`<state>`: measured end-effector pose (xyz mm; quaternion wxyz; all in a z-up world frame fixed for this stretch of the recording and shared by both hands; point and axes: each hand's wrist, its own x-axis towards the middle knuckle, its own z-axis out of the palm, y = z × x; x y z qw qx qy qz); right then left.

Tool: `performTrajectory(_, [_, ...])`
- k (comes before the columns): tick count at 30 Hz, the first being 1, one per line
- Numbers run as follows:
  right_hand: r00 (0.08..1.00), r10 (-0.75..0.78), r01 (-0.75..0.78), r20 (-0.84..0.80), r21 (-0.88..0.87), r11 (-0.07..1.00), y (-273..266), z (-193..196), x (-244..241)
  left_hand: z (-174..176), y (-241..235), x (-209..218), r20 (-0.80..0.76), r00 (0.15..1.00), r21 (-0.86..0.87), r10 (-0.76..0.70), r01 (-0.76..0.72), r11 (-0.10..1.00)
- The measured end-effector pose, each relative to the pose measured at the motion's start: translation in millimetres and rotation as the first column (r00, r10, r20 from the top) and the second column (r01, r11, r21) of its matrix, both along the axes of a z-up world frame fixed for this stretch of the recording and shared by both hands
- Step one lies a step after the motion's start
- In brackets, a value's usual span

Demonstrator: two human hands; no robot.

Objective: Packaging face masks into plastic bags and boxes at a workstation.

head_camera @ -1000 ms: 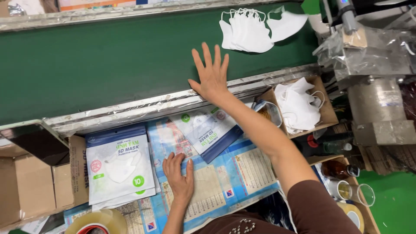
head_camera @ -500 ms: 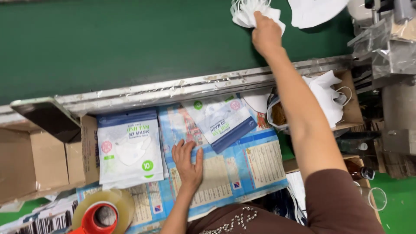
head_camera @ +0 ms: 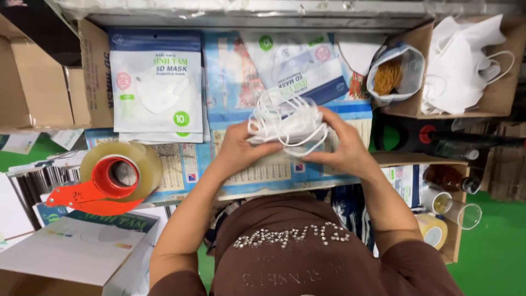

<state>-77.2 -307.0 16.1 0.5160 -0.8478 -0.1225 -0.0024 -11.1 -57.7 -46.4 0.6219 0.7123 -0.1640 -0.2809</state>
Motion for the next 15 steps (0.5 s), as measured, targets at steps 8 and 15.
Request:
performTrajectory(8, [0.856, -0.138, 0.248, -0.498, 0.163, 0.955, 3.0, -67.9, -52.2, -29.2, 28.3, -11.3, 0.177, 0.979, 0.087, -0.098, 0.084, 0.993])
performTrajectory(15, [0.995, -0.073, 0.066, -0.068, -0.091, 0.994, 15.9, -64.6, -52.6, -15.9, 18.2, -27.1, 0.269, 0.905, 0.085, -0.329, 0.318, 0.944])
